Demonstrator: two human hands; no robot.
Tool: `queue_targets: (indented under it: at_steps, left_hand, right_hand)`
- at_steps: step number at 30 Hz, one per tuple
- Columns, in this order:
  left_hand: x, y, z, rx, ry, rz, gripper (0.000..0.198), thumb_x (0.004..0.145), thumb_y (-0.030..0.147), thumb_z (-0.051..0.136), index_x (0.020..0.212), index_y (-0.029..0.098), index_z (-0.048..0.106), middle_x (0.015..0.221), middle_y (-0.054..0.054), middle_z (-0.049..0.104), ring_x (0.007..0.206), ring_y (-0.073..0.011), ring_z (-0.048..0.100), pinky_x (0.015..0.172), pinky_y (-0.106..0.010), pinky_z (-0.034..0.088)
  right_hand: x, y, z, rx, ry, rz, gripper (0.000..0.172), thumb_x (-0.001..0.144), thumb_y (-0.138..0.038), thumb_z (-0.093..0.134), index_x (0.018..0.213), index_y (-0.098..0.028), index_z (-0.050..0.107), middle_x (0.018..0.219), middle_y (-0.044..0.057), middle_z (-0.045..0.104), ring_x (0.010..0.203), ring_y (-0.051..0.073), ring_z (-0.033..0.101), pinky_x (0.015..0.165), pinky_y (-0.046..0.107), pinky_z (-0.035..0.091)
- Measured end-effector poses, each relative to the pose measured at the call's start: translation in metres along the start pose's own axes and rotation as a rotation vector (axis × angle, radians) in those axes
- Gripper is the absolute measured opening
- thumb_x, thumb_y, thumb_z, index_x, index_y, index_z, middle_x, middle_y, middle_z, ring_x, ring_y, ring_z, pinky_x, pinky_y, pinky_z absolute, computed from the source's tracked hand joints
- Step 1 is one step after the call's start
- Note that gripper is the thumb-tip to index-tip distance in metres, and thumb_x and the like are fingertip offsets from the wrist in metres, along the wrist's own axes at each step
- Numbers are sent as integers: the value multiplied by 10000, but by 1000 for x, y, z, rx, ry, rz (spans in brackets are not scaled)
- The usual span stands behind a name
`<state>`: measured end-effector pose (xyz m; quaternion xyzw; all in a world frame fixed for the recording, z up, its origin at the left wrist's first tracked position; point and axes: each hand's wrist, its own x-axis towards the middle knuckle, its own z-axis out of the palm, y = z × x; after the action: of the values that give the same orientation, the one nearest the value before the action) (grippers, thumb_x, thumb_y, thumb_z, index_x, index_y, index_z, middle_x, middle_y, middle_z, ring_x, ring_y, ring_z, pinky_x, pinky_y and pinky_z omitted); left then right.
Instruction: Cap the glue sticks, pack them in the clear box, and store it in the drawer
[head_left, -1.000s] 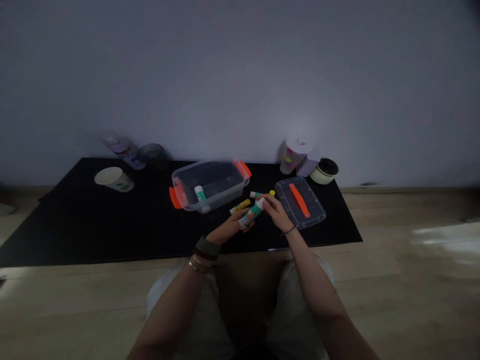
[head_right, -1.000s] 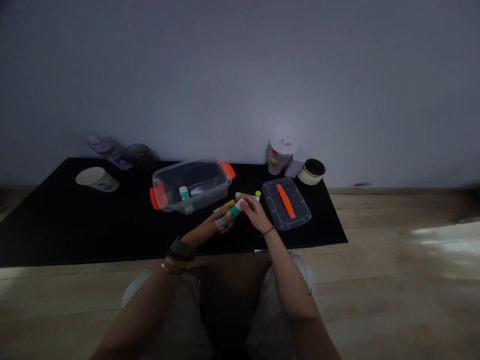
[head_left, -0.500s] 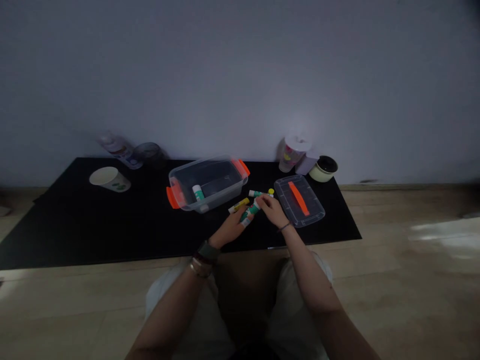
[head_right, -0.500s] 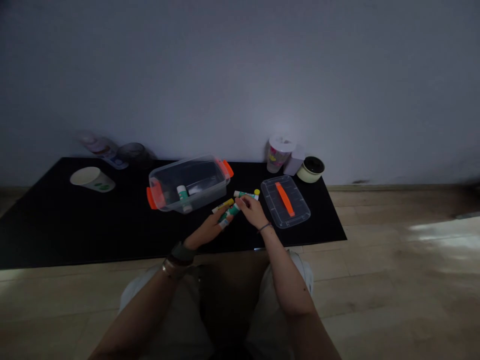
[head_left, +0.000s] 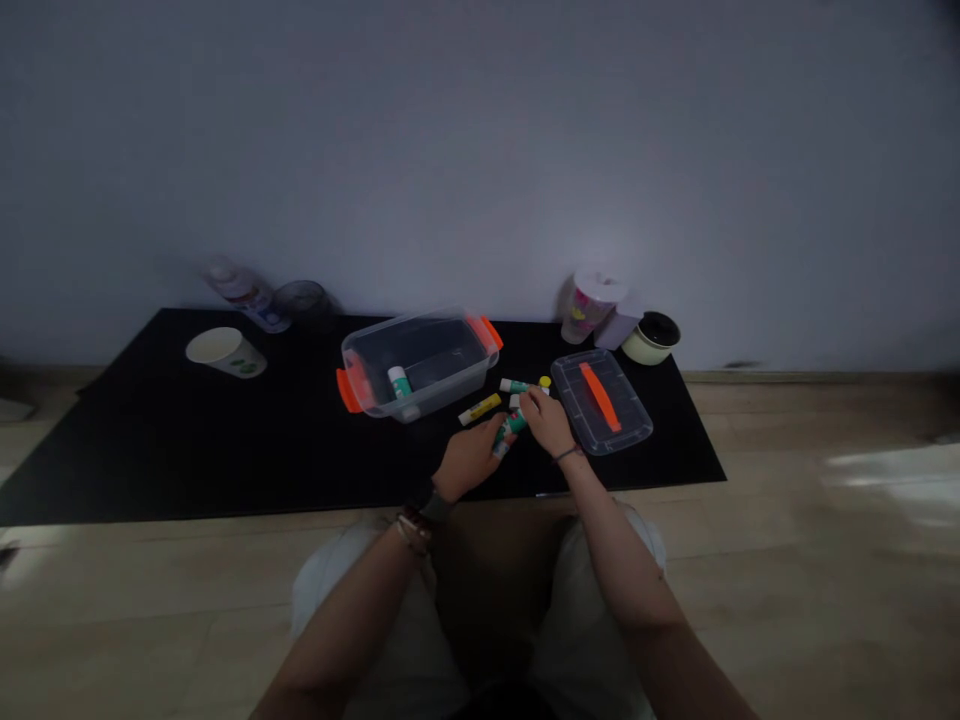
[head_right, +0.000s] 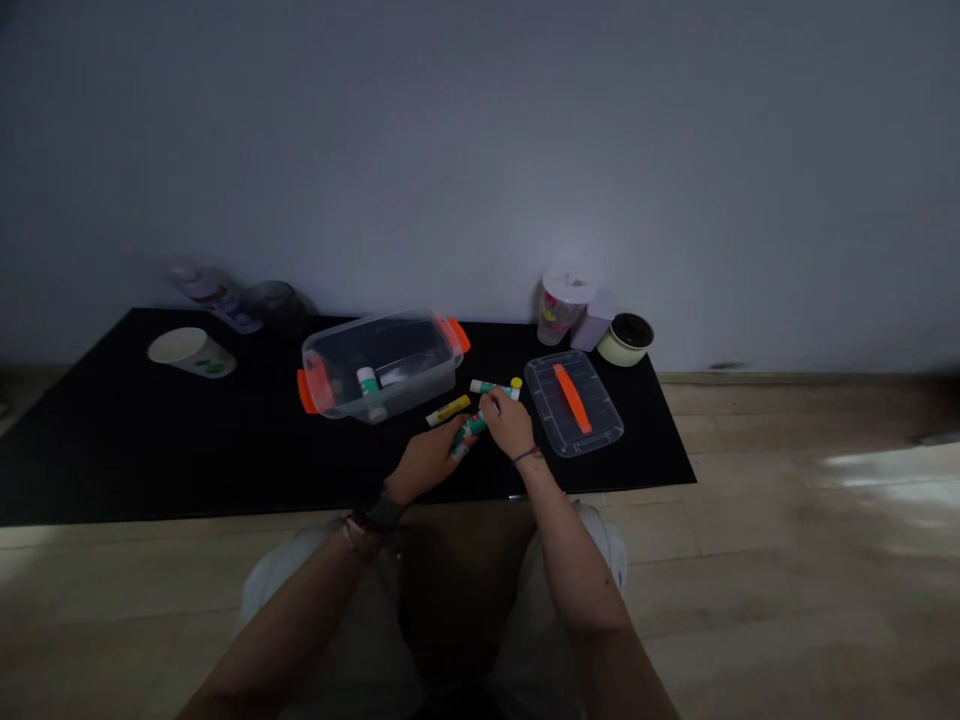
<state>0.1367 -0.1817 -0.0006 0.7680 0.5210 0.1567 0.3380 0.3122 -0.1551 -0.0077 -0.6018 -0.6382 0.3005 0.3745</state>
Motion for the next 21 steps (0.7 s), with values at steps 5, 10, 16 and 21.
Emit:
queue_targets:
  at_steps: [5,10,16,21]
  left_hand:
    - [5,-9,1,-664,-167,17,506,936,624,412,1130,175,541,762,-20,587,603,-139,538,608,-264,447]
    - [1,-12,-1,-457,-120,75,454,962,537,430,1219,176,527,867,-60,638,700,-167,600,669,-289,472]
    - [-2,-7,5,111,1,-18,411,979,403,453,1339,210,500,1199,-140,662,1080,-296,657,867,-371,503]
    - [-2,-6,1,122,112,101,377,954,330,499,1307,199,524,1383,-135,563,1272,-270,555,1012,-387,486]
  right_hand:
    - [0,-9,-8,225,-70,-115,346,956,-511,439,770,-227,507,670,-22,465,639,143,448,609,261,348]
    - [0,-10,-9,226,-83,-125,324,948,-486,447,768,-223,502,661,-25,452,645,144,442,621,263,353]
    - [1,-2,-2,128,-59,-42,309,931,-438,471,708,-224,467,600,-45,418,575,127,406,582,268,304]
    - [3,-5,2,258,-40,-64,331,890,-498,551,728,-210,535,622,-42,448,598,120,410,581,254,327]
